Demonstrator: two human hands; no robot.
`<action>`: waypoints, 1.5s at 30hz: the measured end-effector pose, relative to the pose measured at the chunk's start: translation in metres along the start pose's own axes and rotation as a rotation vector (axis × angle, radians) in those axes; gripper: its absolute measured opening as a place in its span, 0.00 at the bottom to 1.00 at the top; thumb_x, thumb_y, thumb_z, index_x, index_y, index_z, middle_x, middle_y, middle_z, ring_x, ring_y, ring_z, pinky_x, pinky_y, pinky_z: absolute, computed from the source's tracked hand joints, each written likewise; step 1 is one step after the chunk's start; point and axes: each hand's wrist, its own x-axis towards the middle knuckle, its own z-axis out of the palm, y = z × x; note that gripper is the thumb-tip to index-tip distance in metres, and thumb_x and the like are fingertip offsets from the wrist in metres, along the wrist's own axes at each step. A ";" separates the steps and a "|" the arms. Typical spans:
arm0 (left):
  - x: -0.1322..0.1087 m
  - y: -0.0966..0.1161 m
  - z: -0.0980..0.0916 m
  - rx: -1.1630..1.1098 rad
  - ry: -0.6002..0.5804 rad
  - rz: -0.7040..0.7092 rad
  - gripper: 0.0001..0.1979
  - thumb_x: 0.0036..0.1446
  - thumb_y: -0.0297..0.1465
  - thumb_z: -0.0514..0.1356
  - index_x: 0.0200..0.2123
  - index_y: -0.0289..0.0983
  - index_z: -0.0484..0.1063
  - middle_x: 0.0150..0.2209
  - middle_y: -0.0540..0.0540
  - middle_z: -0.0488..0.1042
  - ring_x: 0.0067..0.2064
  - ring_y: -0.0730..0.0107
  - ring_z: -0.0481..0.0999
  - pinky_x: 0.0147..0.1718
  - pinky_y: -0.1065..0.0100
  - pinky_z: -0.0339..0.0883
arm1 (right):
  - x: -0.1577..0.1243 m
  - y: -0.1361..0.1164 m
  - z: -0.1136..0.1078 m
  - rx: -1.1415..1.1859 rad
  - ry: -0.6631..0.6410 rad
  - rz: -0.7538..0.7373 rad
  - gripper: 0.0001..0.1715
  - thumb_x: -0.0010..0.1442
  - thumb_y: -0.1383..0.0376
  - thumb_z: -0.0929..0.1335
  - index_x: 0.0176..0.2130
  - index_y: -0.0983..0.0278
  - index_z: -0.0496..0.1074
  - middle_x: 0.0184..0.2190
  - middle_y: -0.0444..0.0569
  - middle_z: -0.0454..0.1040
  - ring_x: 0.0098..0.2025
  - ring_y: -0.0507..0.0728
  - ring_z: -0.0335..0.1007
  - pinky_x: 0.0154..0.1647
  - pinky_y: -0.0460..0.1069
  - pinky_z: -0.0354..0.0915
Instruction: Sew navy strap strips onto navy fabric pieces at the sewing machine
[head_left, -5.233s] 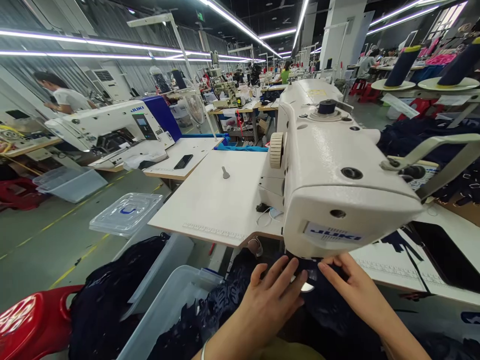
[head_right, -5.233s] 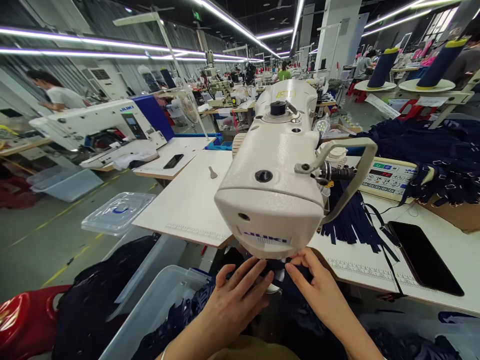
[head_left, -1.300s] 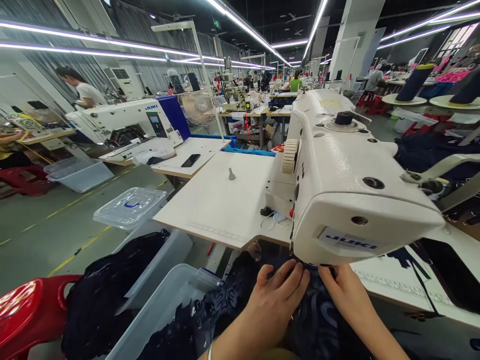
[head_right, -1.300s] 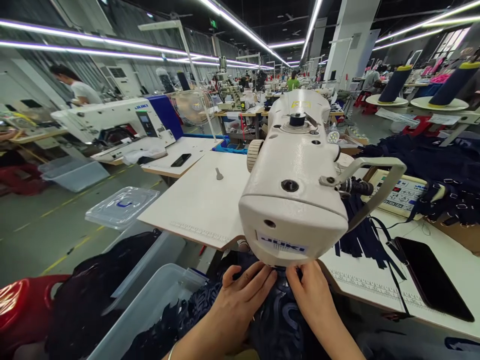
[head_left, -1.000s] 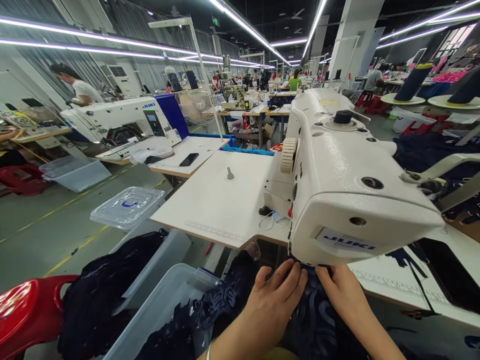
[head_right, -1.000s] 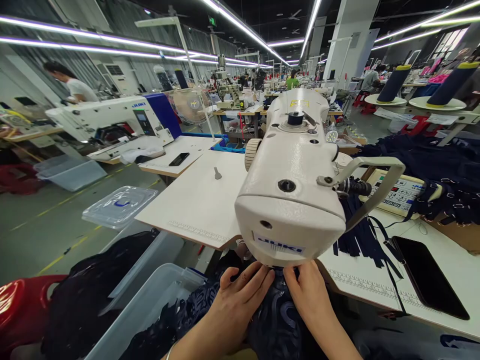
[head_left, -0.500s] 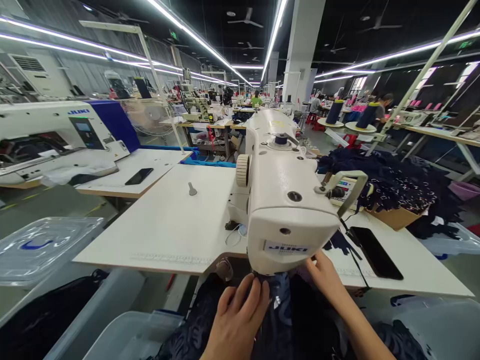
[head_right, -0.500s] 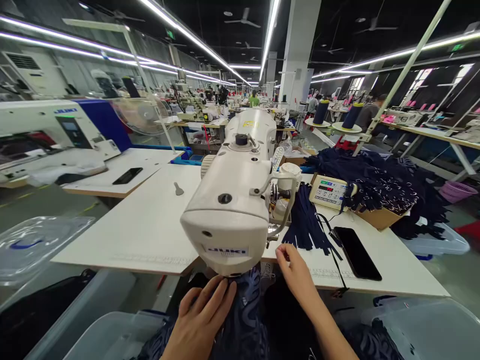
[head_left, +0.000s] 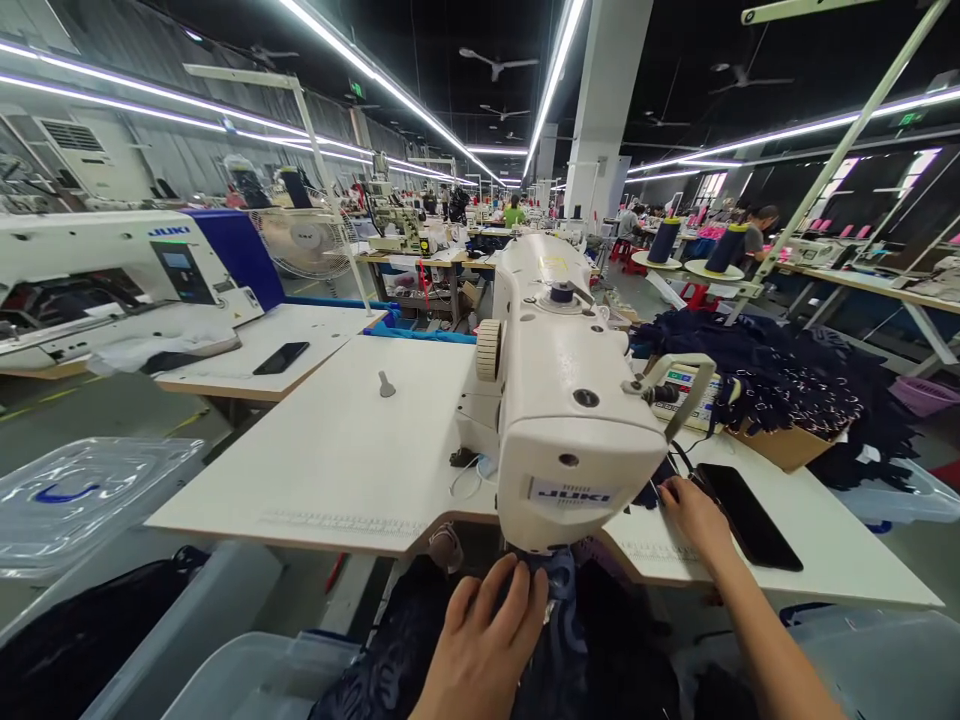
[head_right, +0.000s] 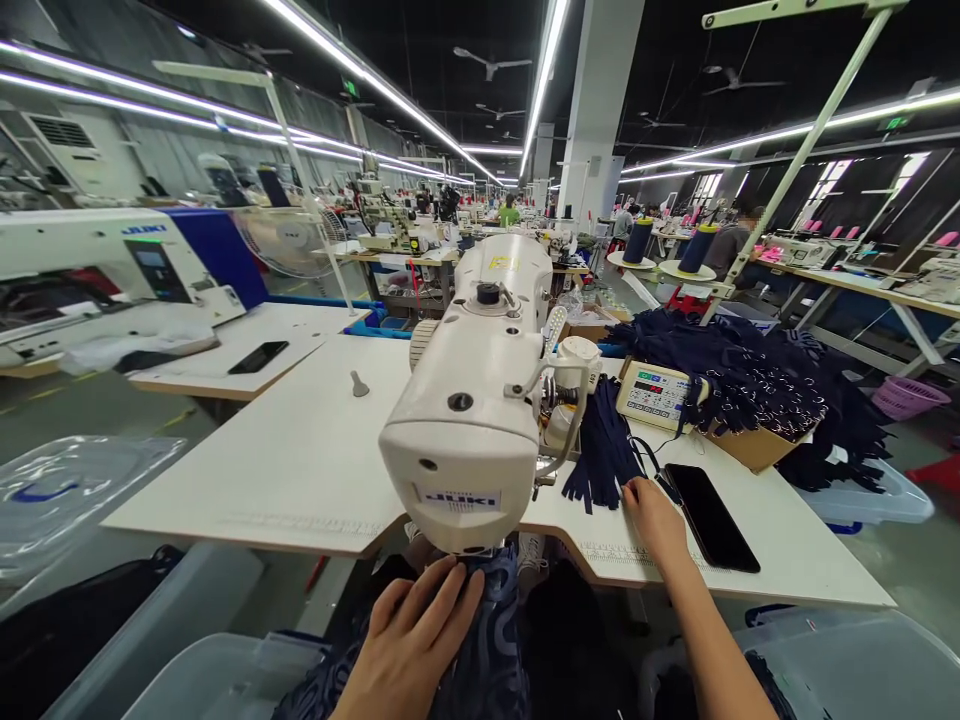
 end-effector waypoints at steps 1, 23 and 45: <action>0.001 0.001 0.000 -0.002 0.016 -0.003 0.20 0.64 0.27 0.50 0.56 0.41 0.71 0.50 0.46 0.74 0.56 0.62 0.65 0.53 0.63 0.51 | -0.002 0.000 0.002 -0.010 -0.001 -0.001 0.14 0.66 0.59 0.60 0.39 0.63 0.72 0.40 0.53 0.76 0.39 0.61 0.74 0.31 0.50 0.61; 0.010 -0.008 -0.043 -0.078 -0.312 0.196 0.49 0.52 0.60 0.57 0.66 0.32 0.54 0.62 0.36 0.65 0.61 0.51 0.63 0.54 0.60 0.59 | 0.017 0.001 -0.005 0.236 0.030 0.042 0.13 0.59 0.60 0.64 0.41 0.63 0.72 0.41 0.56 0.74 0.40 0.63 0.70 0.33 0.52 0.58; 0.013 0.002 -0.030 -0.323 -0.281 0.060 0.14 0.67 0.24 0.47 0.51 0.32 0.66 0.51 0.39 0.73 0.55 0.67 0.71 0.52 0.68 0.69 | -0.119 -0.151 -0.038 1.269 -0.517 0.086 0.22 0.54 0.47 0.72 0.34 0.61 0.66 0.19 0.38 0.65 0.18 0.48 0.58 0.19 0.44 0.60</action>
